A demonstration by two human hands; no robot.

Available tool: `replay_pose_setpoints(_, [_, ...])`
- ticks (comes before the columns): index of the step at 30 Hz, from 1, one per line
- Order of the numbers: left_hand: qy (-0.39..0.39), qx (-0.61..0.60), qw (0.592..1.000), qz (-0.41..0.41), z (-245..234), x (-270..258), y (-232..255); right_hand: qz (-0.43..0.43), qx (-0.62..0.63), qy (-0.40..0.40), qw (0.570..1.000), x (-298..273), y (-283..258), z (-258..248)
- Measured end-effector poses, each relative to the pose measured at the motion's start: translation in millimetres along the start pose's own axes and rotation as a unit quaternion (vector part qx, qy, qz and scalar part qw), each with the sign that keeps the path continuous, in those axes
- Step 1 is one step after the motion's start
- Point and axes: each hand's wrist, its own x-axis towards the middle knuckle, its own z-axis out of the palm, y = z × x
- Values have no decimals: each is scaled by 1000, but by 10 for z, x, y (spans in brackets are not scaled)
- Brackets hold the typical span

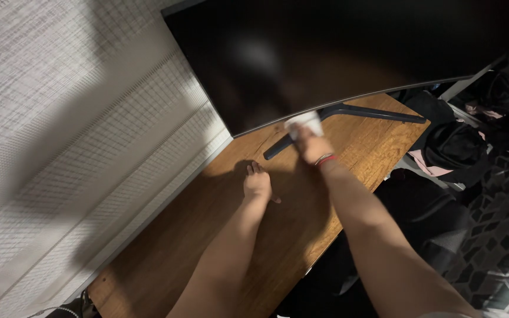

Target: The person wipes a wooden desk and a television screen with a white cloth. They briefly pet a dog in the room before continuing to clean the TV stand and screen.

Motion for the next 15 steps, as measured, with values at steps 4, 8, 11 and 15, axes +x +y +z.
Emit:
replay_pose_setpoints(4, [-5, 1, 1000, -4, -47, -1, 29, -169, 43, 210, 962, 221, 317, 260])
replay_pose_setpoints(8, [-10, 3, 1000, -5, -70, -31, 39, -216, -3, 79, 973, 182, -121, 512])
replay_pose_setpoints(11, [2, -7, 1000, 9, 29, 6, -22, -253, 70, -16, 965, 450, -66, 686])
replay_pose_setpoints(15, [46, -35, 998, 40, 119, -21, -122, -362, 139, -13, 922, 856, 425, 479])
